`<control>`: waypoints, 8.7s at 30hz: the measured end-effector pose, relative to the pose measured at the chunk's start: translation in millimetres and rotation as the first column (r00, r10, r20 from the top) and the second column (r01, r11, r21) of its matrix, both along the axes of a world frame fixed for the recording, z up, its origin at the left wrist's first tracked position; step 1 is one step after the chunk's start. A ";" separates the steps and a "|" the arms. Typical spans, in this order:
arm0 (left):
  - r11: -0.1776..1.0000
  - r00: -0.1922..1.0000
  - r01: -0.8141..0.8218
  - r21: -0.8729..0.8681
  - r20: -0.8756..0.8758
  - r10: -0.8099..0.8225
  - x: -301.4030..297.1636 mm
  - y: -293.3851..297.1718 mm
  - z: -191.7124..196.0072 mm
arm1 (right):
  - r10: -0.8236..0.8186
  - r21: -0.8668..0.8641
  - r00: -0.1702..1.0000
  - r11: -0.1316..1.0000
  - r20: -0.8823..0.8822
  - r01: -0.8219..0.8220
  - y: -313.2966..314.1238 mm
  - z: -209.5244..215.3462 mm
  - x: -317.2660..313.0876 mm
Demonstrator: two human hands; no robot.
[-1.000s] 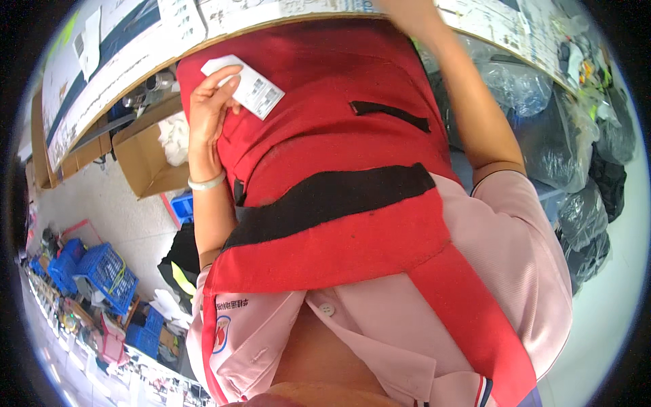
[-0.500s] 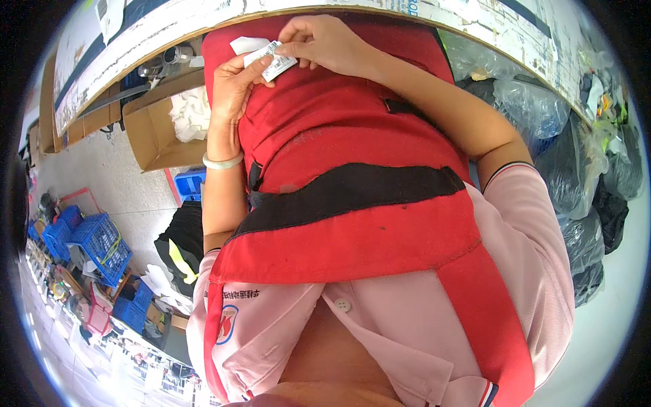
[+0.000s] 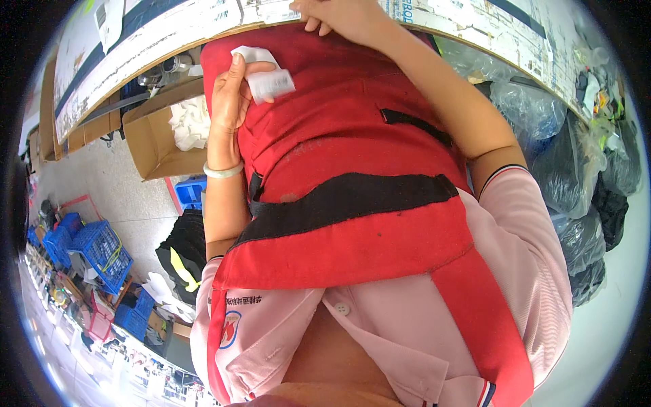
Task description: Checking and sorting product identification tags on a workbench.
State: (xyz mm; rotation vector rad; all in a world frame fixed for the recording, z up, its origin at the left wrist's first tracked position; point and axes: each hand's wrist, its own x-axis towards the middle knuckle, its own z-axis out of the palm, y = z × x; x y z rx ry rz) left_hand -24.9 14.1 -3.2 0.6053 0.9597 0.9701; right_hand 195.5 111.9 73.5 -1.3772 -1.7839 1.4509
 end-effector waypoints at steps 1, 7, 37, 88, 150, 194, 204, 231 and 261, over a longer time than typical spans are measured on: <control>1.000 1.000 0.004 0.002 0.002 -0.004 1.6 0.6 -2.2 | -0.004 0.002 1.000 1.000 0.002 0.004 6.2 0.3 3.5; 0.999 0.998 -0.010 0.034 -0.057 0.011 3.1 -0.6 -7.1 | 0.003 -0.092 1.000 0.996 0.019 -0.001 22.3 0.1 4.8; 1.000 0.996 0.000 0.021 -0.085 0.002 2.7 0.1 -5.6 | 0.032 -0.004 0.981 0.999 0.193 -0.032 26.6 -6.2 -8.9; 0.998 0.981 0.012 0.054 -0.193 -0.002 7.1 -2.7 -7.1 | 0.184 0.022 0.973 0.983 -0.138 -0.183 -39.5 -45.1 -10.8; 0.998 0.996 -0.024 0.056 -0.082 0.029 4.3 -1.5 -3.8 | -0.158 0.126 0.984 0.981 0.078 0.147 3.8 -11.5 -18.9; 0.573 0.533 -0.789 -0.220 -0.709 0.462 -228.2 -132.5 -194.6 | -0.326 0.409 0.943 0.870 0.059 0.275 -20.0 3.9 97.6; 0.828 0.659 -0.473 0.302 -0.503 0.559 -109.3 -7.7 -9.6 | -0.160 0.333 0.986 0.933 0.036 0.139 -49.4 1.1 49.6; 0.841 0.646 -0.267 0.470 -0.561 0.518 2.4 59.7 99.1 | 0.051 -0.022 0.942 0.998 -0.332 -0.062 -42.6 6.3 36.9; 0.987 0.988 -0.126 0.095 -0.082 0.134 56.7 -3.1 67.3 | 0.275 -0.089 0.910 0.945 -0.310 -0.316 -24.8 17.6 26.9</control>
